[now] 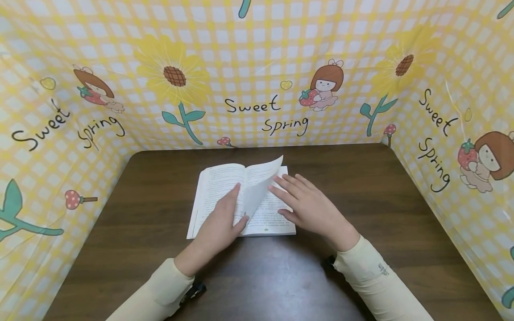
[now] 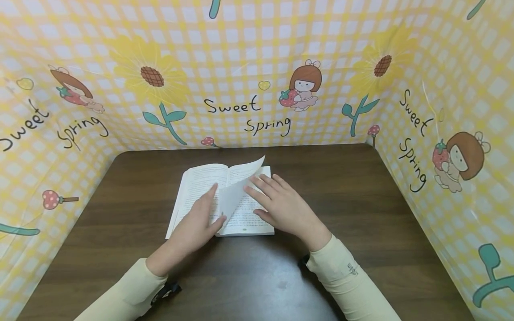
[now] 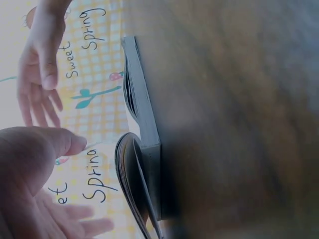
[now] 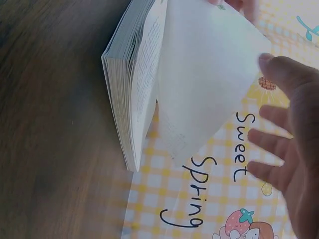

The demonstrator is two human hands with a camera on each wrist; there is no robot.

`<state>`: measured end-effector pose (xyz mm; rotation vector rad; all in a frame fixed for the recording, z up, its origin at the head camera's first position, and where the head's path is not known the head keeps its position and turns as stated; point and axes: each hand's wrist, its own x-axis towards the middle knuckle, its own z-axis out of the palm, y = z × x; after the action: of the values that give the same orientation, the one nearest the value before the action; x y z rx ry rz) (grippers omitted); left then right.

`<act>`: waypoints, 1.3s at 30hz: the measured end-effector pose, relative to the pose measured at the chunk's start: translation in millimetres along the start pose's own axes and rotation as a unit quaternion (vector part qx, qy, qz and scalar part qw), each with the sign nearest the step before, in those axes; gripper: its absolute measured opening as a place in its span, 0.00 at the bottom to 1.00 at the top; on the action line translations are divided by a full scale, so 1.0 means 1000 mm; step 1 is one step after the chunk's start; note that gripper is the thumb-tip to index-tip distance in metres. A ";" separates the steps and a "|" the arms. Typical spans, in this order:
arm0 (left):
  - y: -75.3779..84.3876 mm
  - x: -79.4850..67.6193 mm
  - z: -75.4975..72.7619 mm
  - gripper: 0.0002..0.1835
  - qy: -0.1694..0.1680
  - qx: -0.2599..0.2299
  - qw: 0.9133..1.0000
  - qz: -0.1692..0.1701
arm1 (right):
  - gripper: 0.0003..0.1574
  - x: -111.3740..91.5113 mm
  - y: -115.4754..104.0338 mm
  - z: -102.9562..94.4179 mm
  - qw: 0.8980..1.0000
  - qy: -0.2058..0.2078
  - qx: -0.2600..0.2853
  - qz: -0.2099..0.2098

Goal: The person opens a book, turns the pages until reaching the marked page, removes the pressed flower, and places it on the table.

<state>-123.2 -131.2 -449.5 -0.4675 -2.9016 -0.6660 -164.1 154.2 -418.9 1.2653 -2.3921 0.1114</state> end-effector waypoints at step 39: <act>-0.031 -0.010 -0.017 0.43 -0.119 0.098 0.986 0.070 | 0.60 -0.011 -0.006 0.020 0.951 -0.234 0.174 0.101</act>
<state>-123.5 -167.8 -449.1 -0.7621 -3.0731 -0.3195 -160.1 153.7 -442.3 1.3047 -3.0147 0.3410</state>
